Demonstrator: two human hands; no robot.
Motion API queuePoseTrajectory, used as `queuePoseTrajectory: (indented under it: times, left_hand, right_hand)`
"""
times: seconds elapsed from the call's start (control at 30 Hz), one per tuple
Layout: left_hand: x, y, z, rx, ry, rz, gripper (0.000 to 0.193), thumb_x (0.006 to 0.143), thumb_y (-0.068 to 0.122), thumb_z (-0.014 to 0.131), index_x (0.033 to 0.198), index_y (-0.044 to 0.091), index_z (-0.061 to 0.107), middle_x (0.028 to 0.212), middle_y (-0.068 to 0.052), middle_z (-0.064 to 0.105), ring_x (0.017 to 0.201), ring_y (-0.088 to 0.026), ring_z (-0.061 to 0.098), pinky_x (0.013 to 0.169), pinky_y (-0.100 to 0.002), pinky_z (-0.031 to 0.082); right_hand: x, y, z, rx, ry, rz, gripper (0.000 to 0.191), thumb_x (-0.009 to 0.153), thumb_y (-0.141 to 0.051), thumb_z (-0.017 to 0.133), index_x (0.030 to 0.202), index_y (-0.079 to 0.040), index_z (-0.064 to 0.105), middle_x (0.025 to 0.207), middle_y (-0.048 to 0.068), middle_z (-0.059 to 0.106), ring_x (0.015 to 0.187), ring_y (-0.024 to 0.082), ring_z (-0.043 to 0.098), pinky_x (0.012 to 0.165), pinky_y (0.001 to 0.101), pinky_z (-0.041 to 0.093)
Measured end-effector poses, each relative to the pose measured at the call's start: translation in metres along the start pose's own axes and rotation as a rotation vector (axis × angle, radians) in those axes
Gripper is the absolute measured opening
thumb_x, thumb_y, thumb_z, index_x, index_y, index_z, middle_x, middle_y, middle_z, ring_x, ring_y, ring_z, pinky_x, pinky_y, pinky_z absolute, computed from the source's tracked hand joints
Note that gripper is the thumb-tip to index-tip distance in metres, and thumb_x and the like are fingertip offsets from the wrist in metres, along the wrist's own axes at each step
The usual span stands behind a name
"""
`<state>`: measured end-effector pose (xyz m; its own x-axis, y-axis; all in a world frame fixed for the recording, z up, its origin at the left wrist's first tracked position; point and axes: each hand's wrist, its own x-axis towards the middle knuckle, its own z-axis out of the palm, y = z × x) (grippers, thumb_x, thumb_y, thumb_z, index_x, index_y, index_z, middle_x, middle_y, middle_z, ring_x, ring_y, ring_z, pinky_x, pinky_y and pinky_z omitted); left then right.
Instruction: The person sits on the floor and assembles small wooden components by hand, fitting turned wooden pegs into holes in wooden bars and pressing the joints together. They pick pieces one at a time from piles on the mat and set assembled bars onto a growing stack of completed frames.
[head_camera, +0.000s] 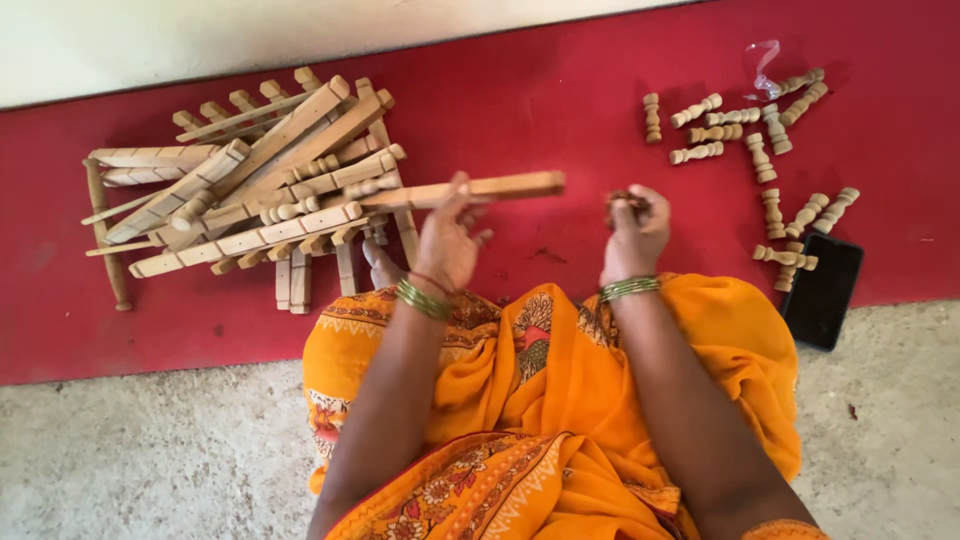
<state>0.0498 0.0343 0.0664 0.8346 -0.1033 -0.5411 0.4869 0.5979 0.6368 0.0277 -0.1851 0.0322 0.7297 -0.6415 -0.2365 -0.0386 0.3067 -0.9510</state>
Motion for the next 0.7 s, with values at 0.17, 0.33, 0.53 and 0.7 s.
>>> queuePoseTrajectory:
  times: [0.17,0.33,0.53,0.7]
  left_hand:
    - [-0.045,-0.032,0.016,0.163,-0.025,0.041,0.046,0.098,0.025,0.057,0.14,0.007,0.059,0.101,-0.003,0.069,0.094,-0.016,0.061,0.084,-0.029,0.049]
    - [-0.077,-0.065,0.006,0.166,-0.043,0.023,0.034,0.095,0.007,0.065,0.129,0.005,0.064,0.105,-0.006,0.074,0.091,-0.017,0.071,0.082,-0.03,0.063]
    - [-0.063,-0.08,-0.006,0.217,0.004,-0.001,0.075,0.084,0.0,0.06,0.148,0.027,0.03,0.09,0.001,0.065,0.068,-0.013,0.066,0.058,-0.029,0.059]
    - [-0.039,-0.093,-0.019,0.166,-0.222,-0.02,0.054,0.104,0.03,0.047,0.152,0.006,0.044,0.081,-0.007,0.06,0.054,-0.009,0.057,0.043,-0.02,0.053]
  right_hand:
    - [0.005,-0.001,-0.005,0.147,0.02,0.207,0.028,0.091,0.006,0.063,0.115,-0.006,0.058,0.097,0.006,0.066,0.078,0.013,0.064,0.067,0.0238,0.058]
    - [-0.009,0.005,-0.002,0.041,-0.36,0.519,0.018,0.094,-0.002,0.06,0.112,-0.006,0.058,0.093,0.007,0.065,0.078,0.017,0.066,0.073,0.0312,0.063]
    - [-0.026,0.01,-0.001,-0.06,-0.777,0.161,0.016,0.095,-0.003,0.062,0.111,-0.007,0.062,0.099,0.006,0.069,0.088,0.015,0.068,0.081,0.0336,0.06]
    - [-0.042,0.015,0.0,-0.542,-0.945,-0.606,0.012,0.092,-0.004,0.068,0.103,-0.005,0.065,0.1,0.008,0.072,0.092,0.015,0.071,0.083,0.0313,0.06]
